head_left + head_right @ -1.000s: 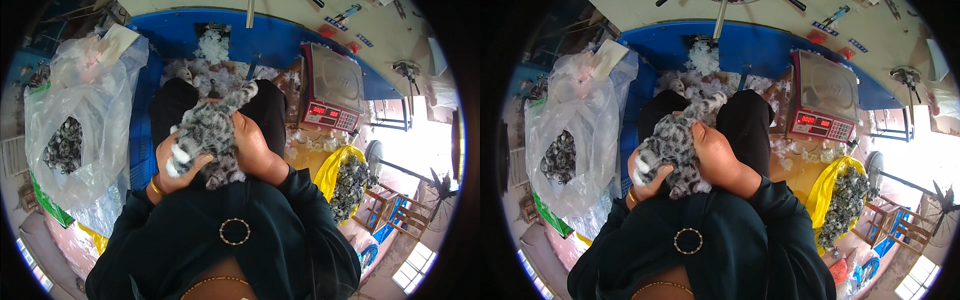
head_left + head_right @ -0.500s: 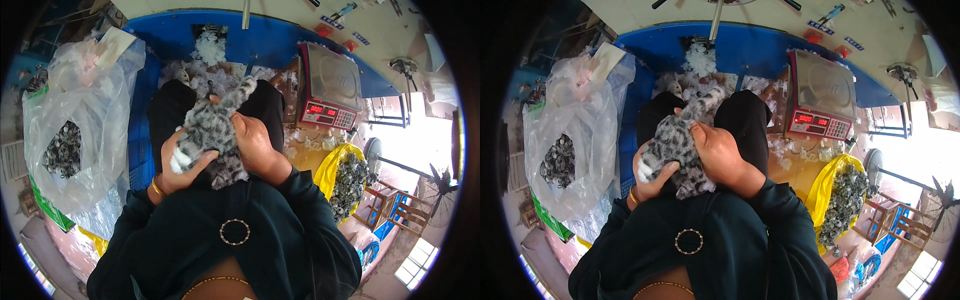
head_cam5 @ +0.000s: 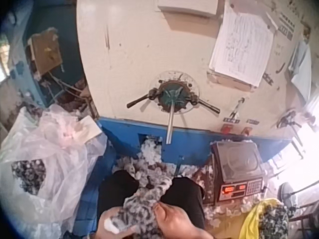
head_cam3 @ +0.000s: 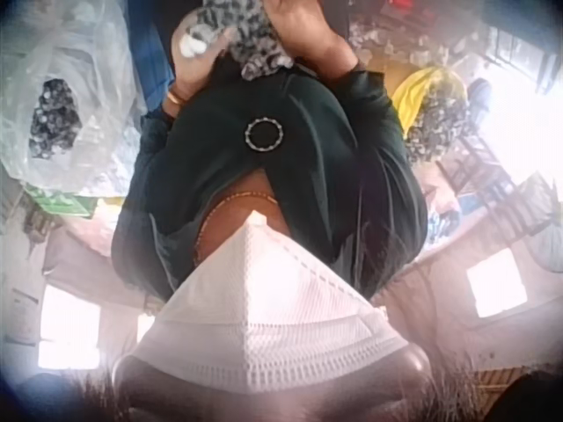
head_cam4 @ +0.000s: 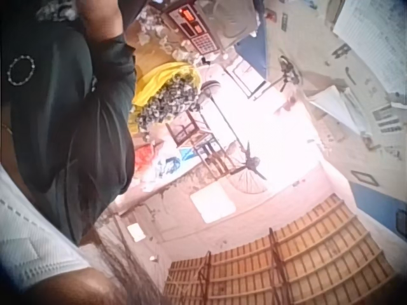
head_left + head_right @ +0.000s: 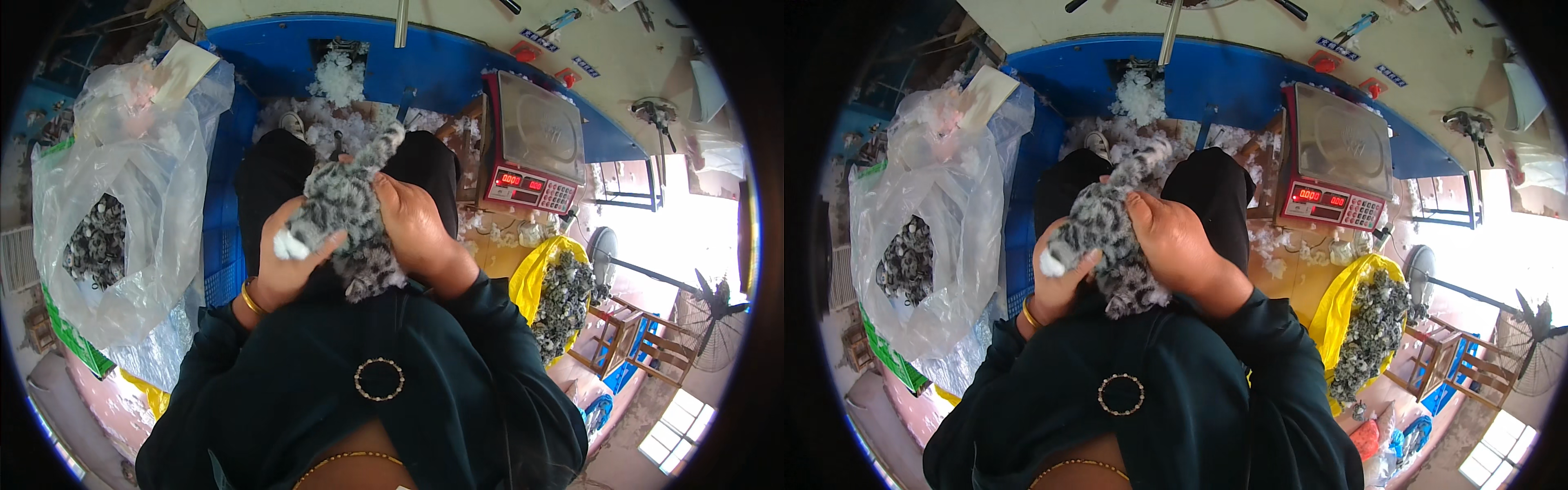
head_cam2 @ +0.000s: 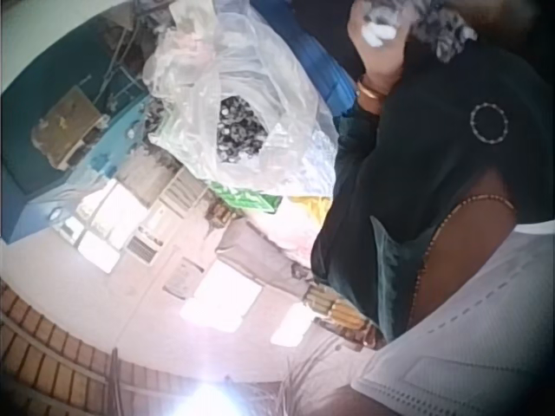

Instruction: The person repeatedly stuffs a small plush toy with cotton-like material using a manual hand-cranked machine. They hold the toy, feed material into the machine, and then place the stuffed toy onto a digital scale before repeating the process.

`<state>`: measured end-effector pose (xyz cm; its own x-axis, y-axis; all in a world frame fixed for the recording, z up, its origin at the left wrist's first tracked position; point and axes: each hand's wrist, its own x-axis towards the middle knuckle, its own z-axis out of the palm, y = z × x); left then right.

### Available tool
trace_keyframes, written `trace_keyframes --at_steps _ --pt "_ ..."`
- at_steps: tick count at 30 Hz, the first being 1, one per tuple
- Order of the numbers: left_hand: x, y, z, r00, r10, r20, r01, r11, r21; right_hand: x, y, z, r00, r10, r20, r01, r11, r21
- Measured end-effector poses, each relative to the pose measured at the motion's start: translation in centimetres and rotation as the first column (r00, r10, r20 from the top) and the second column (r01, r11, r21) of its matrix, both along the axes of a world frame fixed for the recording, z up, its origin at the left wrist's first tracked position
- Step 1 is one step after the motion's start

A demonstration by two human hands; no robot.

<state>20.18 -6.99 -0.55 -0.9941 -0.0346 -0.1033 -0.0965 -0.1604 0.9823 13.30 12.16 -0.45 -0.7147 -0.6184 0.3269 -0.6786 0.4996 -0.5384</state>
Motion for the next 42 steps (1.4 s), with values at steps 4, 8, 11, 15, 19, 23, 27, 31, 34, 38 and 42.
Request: trace_keyframes --at_steps 4,8,11,15,19,23,27,31,34,38,42 --pt "-0.5 0.3 0.1 0.978 0.053 0.2 -0.134 0.9 0.414 -0.7 2.5 1.0 0.754 0.331 0.567 -0.124 0.92 -0.372" --pt "-1.6 0.3 -1.6 0.976 0.118 0.183 -0.196 0.839 0.507 -0.6 3.6 1.6 0.411 0.57 0.711 0.197 0.706 -0.68" --pt "-1.6 0.3 -3.0 0.98 0.088 0.181 -0.177 0.806 0.565 -0.7 3.3 0.5 0.317 0.662 0.679 0.211 0.648 -0.731" --pt "-2.0 0.7 -2.4 0.963 0.131 0.234 -0.25 0.756 0.605 -0.5 3.1 0.4 0.18 0.723 0.668 0.391 0.57 -0.723" --pt "-2.0 -0.1 -4.0 0.995 0.067 0.076 -0.098 0.815 0.571 0.1 2.7 -1.1 0.012 0.683 0.73 0.523 0.618 -0.587" --pt "-2.3 0.1 -3.3 1.0 -0.023 0.005 0.018 0.885 0.465 -0.1 1.6 -2.8 0.242 0.487 0.839 0.315 0.779 -0.542" --pt "-2.5 1.1 -2.1 0.998 -0.048 0.05 0.033 0.962 0.27 0.9 1.7 -2.5 0.847 -0.178 0.501 0.312 0.929 -0.197" --pt "-1.7 -2.4 -4.4 0.999 0.013 0.034 -0.024 0.937 0.35 2.9 15.4 -4.5 0.773 -0.633 -0.038 0.543 0.631 0.554" --pt "-1.0 -9.5 -3.6 0.937 0.34 -0.087 -0.33 0.938 0.111 4.4 31.3 -6.5 0.627 -0.776 -0.075 0.602 0.421 0.679" --pt "2.7 -24.9 -3.4 0.567 0.772 -0.286 -0.82 0.498 -0.283 10.0 46.9 -6.8 0.362 -0.918 -0.161 0.569 0.08 0.819" --pt "2.2 -37.0 -6.6 0.632 0.73 -0.262 -0.499 0.124 -0.858 10.6 48.7 -7.2 0.393 -0.915 -0.095 0.591 0.172 0.788"
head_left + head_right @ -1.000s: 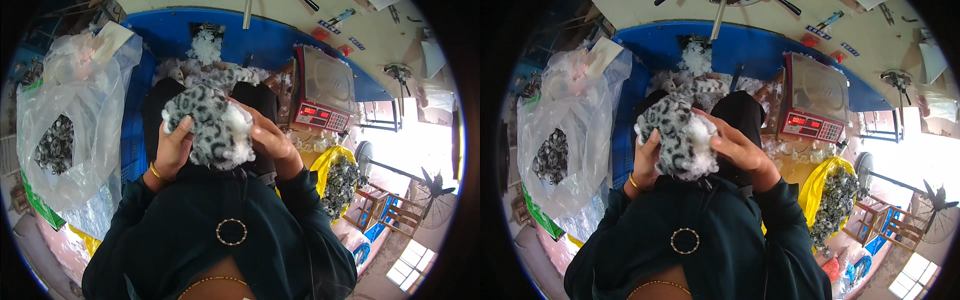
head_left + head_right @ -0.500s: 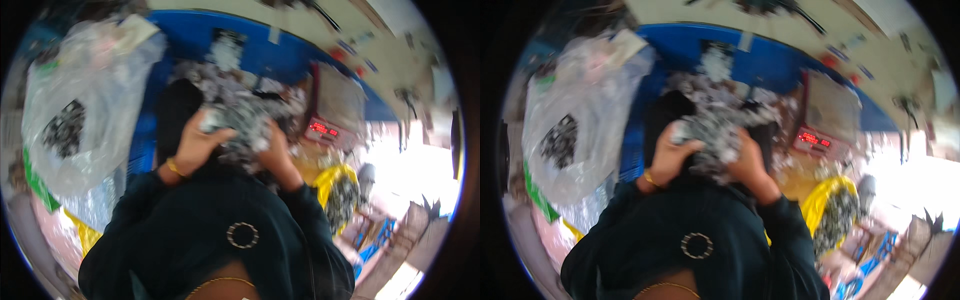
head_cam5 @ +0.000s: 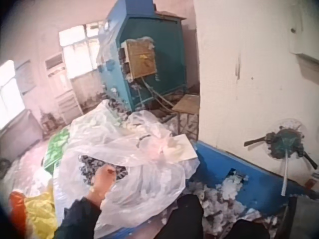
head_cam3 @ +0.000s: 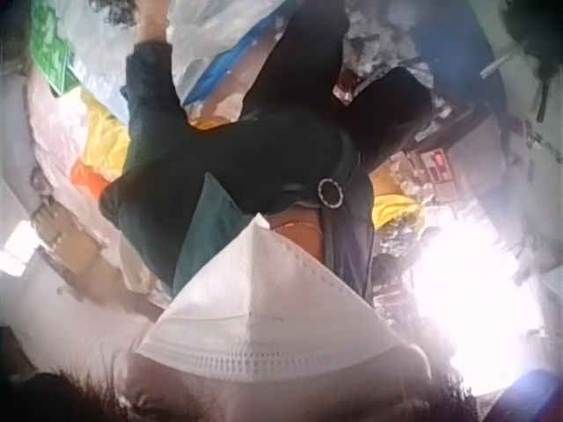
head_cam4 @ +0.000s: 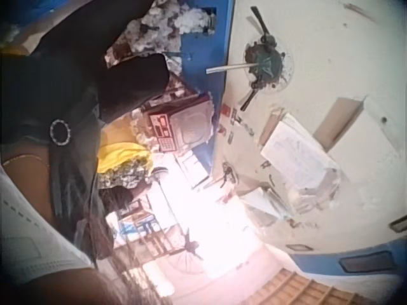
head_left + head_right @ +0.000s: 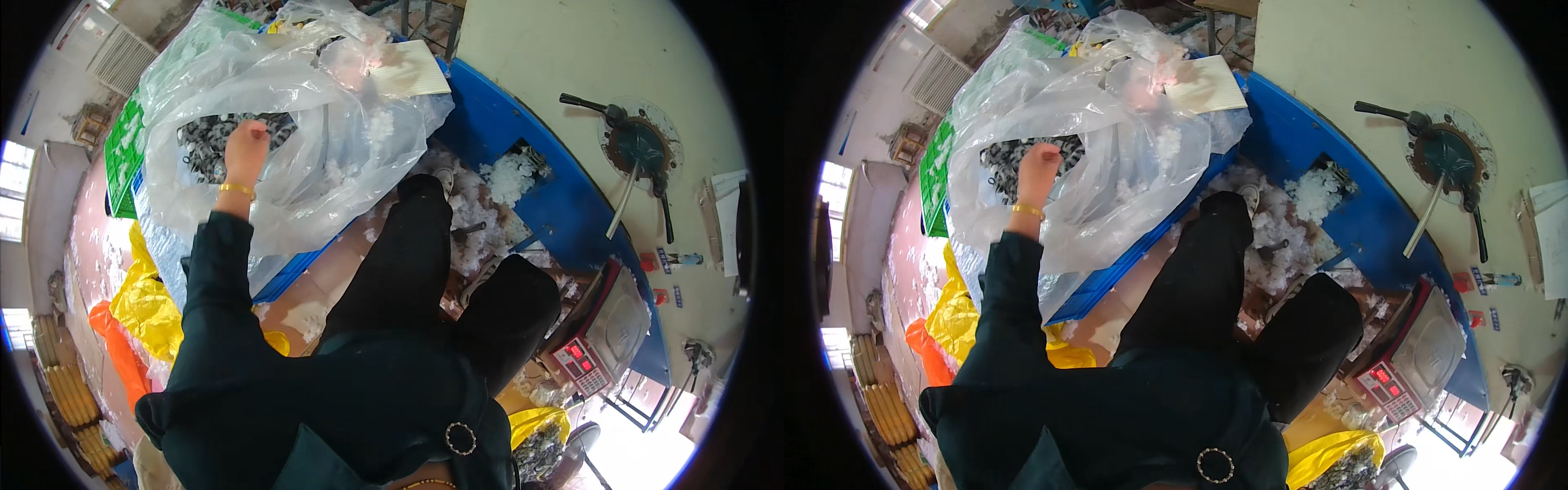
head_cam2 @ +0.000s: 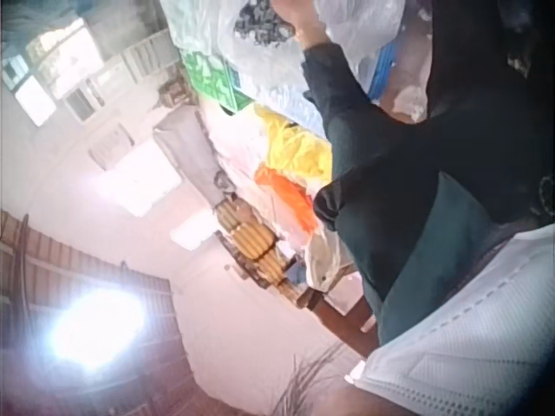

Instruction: The person repeatedly stuffs a small plush toy with cotton-like material using a manual hand-cranked machine. They hold the toy, feed material into the machine, and then place the stuffed toy onto a digital scale before repeating the process.

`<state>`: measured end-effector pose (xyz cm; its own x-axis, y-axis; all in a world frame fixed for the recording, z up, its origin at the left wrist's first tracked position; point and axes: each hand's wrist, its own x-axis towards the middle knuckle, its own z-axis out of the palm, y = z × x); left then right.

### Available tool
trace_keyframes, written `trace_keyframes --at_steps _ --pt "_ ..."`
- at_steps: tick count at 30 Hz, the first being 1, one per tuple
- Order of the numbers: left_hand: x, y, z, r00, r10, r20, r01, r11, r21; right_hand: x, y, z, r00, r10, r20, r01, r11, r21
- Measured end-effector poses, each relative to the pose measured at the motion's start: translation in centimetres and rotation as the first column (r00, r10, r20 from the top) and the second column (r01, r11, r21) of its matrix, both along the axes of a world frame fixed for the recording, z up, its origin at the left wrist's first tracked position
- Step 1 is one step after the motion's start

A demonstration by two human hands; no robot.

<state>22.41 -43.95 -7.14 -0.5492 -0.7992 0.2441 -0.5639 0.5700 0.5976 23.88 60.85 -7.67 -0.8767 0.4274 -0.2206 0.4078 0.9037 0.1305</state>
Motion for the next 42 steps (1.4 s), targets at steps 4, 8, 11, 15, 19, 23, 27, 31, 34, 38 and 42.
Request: trace_keyframes --at_steps 4,8,11,15,19,23,27,31,34,38,42 --pt "-0.7 -4.1 -6.5 0.805 0.152 0.573 0.102 0.917 -0.386 -7.3 -11.8 -1.1 0.985 0.099 -0.14 -0.15 0.894 -0.422" --pt "-0.3 -3.6 -3.0 0.913 0.094 0.397 -0.018 0.982 -0.19 -12.0 -23.4 2.7 0.962 0.166 -0.217 -0.258 0.814 -0.521" --pt "3.6 -1.7 0.8 0.998 -0.016 -0.055 0.015 1.0 -0.023 -14.5 -29.8 5.1 0.932 0.183 -0.313 -0.355 0.63 -0.69" --pt "3.0 8.6 8.4 0.762 0.051 -0.646 0.27 0.881 0.388 -16.6 -41.5 8.1 0.846 0.366 -0.388 -0.513 0.361 -0.778" --pt "-0.7 17.8 9.0 0.759 0.096 -0.643 0.515 0.516 0.685 -15.5 -53.9 11.8 0.393 0.62 -0.679 -0.832 -0.074 -0.55" --pt "-5.8 26.3 10.1 0.755 -0.325 -0.569 0.642 0.193 0.742 -13.7 -59.1 14.3 -0.027 0.518 -0.855 -0.899 -0.386 -0.205" --pt "-8.4 29.8 9.0 0.719 -0.421 -0.553 0.489 -0.259 0.833 -15.1 -55.7 12.6 0.018 0.692 -0.722 -0.959 -0.191 -0.207" --pt "-9.2 30.8 8.6 0.512 -0.492 -0.704 0.593 -0.391 0.704 -15.2 -51.5 10.2 0.202 0.753 -0.626 -0.966 0.046 -0.256" --pt "-8.8 33.9 6.7 0.452 -0.484 -0.749 0.737 -0.271 0.619 -14.6 -50.9 8.5 0.323 0.688 -0.65 -0.943 0.178 -0.28" --pt "-9.3 38.0 6.0 0.411 -0.421 -0.809 0.834 -0.184 0.519 -14.6 -51.6 7.1 0.471 0.558 -0.683 -0.872 0.174 -0.458" --pt "-10.5 37.9 5.8 0.472 -0.47 -0.746 0.81 -0.104 0.577 -16.1 -50.6 8.1 0.689 0.453 -0.565 -0.614 -0.05 -0.788"
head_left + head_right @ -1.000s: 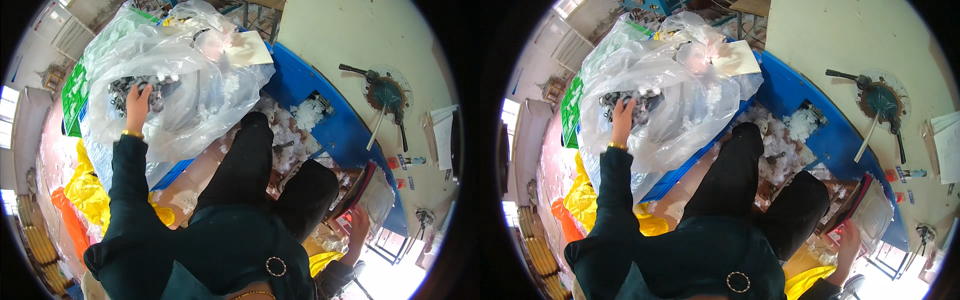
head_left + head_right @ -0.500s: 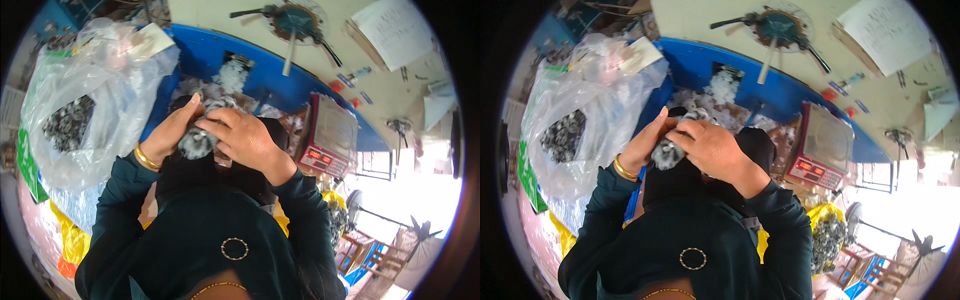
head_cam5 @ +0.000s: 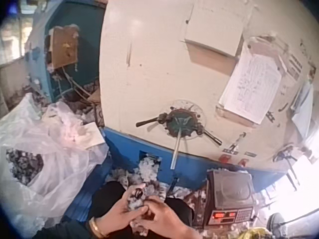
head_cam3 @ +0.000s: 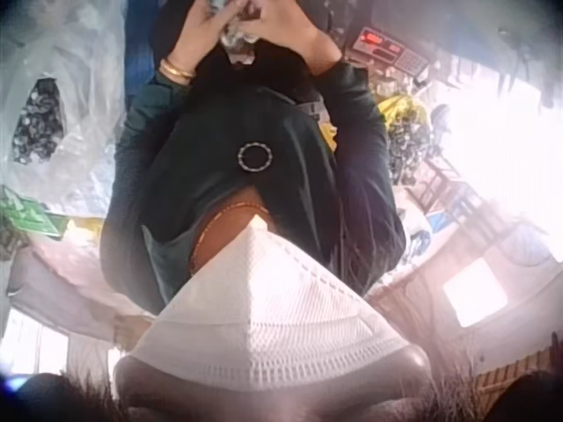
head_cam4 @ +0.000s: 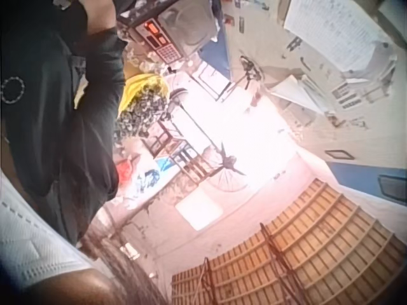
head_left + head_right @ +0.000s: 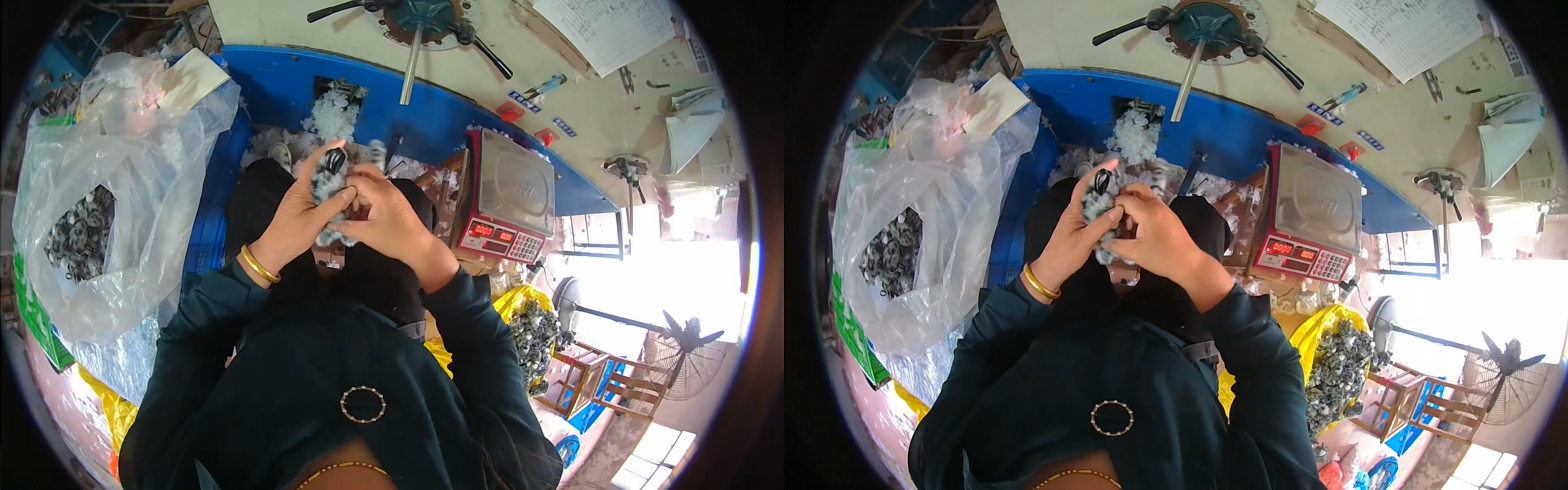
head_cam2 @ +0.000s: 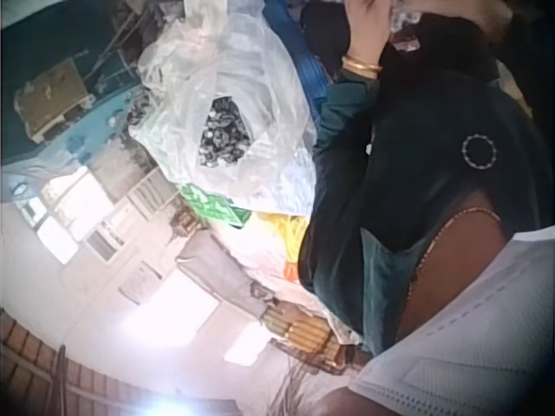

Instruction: The person repeatedly stuffs a small plush toy with cotton-like material using a manual hand-cranked machine. They hold the toy, feed material into the machine, and then place the stuffed toy onto a digital scale before repeating the process.

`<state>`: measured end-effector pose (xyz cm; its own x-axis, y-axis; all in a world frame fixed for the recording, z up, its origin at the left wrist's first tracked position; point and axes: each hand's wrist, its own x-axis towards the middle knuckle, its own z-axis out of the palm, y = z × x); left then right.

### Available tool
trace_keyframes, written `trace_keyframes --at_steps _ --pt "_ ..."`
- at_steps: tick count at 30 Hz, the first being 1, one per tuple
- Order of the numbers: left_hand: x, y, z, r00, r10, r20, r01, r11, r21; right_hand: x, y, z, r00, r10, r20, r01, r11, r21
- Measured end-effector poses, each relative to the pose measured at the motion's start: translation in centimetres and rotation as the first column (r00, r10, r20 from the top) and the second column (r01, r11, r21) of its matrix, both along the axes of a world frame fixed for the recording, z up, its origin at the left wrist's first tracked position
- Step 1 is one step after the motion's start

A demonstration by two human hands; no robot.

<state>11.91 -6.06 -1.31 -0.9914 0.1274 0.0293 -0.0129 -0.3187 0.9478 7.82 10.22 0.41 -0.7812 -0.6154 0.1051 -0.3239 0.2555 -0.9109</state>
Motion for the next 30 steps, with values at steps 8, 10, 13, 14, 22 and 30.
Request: trace_keyframes --at_steps 8,10,13,14,22,30 --pt "-2.3 -0.5 -0.9 0.998 0.009 0.068 0.005 0.981 -0.196 -0.9 2.1 0.5 0.961 0.127 0.246 -0.152 0.984 0.089" --pt "-3.2 -0.3 -1.3 0.971 0.05 0.232 -0.026 0.994 -0.107 -1.0 2.2 -1.1 0.974 0.165 -0.154 -0.155 0.985 0.075" --pt "-3.4 1.2 -2.5 0.979 0.121 0.163 -0.095 0.983 -0.16 -1.8 3.8 -1.5 0.912 0.173 -0.371 -0.072 0.96 0.271" --pt "-3.5 1.3 -2.8 0.967 0.143 0.212 -0.112 0.982 -0.151 -2.2 4.1 -1.5 0.883 0.171 -0.437 -0.029 0.95 0.312" --pt "-7.8 3.1 1.2 0.966 0.258 -0.031 -0.255 0.919 -0.301 -12.5 0.4 1.8 0.512 -0.449 -0.733 0.554 0.824 -0.118" --pt "-10.6 3.1 3.4 0.954 -0.162 0.254 0.172 0.985 -0.015 -19.4 2.0 1.6 0.549 -0.199 -0.812 0.305 0.952 -0.027"
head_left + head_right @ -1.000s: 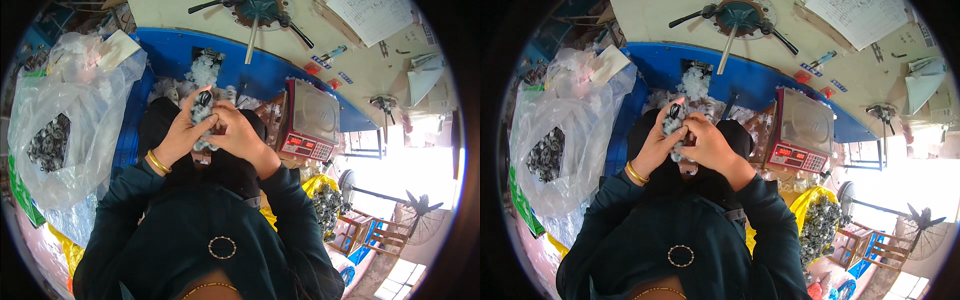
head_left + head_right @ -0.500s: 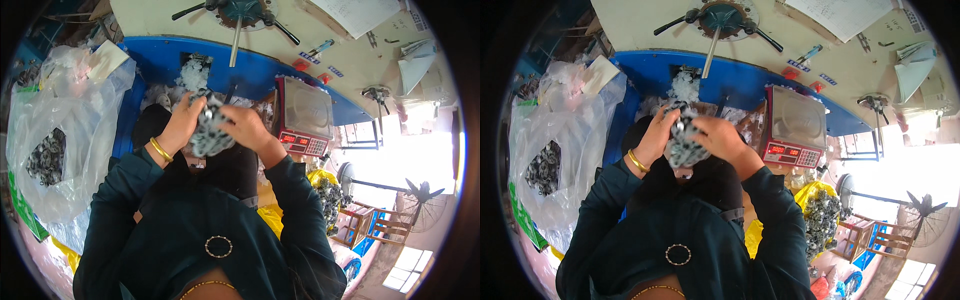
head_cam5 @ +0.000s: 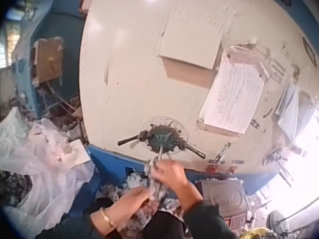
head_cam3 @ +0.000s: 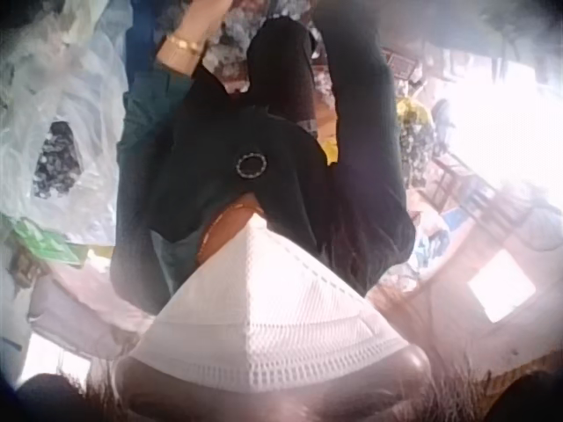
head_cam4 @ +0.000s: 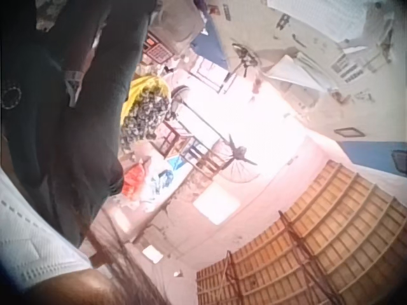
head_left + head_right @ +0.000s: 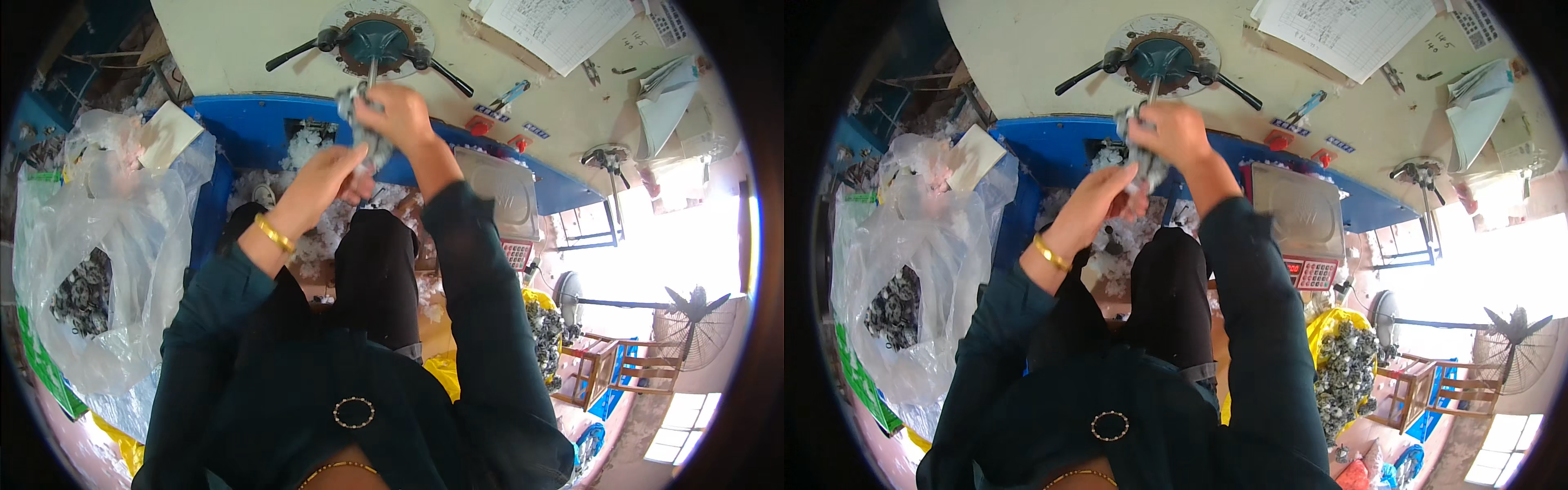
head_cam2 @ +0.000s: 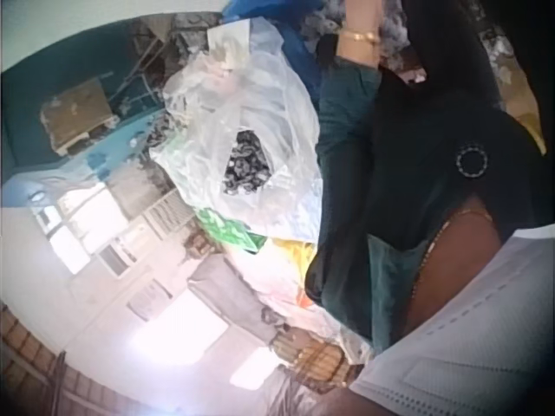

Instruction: The person repeatedly stuffs a small plush toy with cotton-like material using a manual hand-cranked machine. They hold the toy, feed material into the machine, and then place the stuffed toy onto a digital scale before repeating the process.

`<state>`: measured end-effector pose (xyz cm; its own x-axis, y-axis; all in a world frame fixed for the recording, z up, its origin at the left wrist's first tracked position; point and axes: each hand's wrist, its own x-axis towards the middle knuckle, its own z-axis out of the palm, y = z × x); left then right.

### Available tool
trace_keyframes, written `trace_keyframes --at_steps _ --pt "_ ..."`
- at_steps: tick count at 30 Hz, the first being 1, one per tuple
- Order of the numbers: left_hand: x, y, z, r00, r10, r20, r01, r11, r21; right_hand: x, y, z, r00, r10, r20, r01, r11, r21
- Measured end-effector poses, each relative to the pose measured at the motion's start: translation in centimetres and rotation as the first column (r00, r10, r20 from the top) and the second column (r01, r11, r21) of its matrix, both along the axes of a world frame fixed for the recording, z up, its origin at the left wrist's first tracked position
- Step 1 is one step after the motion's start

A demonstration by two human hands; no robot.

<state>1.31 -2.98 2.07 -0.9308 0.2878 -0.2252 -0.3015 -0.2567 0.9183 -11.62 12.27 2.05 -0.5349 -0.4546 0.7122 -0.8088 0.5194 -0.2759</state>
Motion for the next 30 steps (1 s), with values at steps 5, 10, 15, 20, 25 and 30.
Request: trace_keyframes --at_steps 5,10,15,20,25,30 --pt "-5.1 1.3 0.7 0.998 0.045 0.055 -0.046 0.999 0.021 -3.1 -1.8 0.4 0.985 -0.167 -0.033 0.164 0.983 -0.082" --pt "-1.9 1.9 0.6 0.998 0.027 0.064 -0.027 1.0 -0.002 1.4 -1.2 0.0 0.98 -0.195 -0.037 0.191 0.977 -0.097" --pt "1.7 -0.8 0.1 0.993 -0.106 0.057 0.098 0.987 0.127 5.9 -1.9 0.5 0.989 -0.143 0.02 0.145 0.98 -0.14" --pt "-3.0 -2.2 -2.6 0.993 0.101 0.06 -0.116 0.922 0.37 -0.7 -3.2 1.7 0.848 -0.454 0.273 0.444 0.89 0.098" --pt "-0.9 0.0 0.7 0.98 0.197 -0.022 -0.192 0.971 0.142 0.5 -2.7 1.0 0.903 -0.39 0.179 0.371 0.919 0.131" --pt "-0.1 1.8 -0.1 0.979 0.206 0.002 -0.199 0.94 0.279 2.4 -2.4 0.8 0.924 -0.376 0.073 0.357 0.914 0.194"
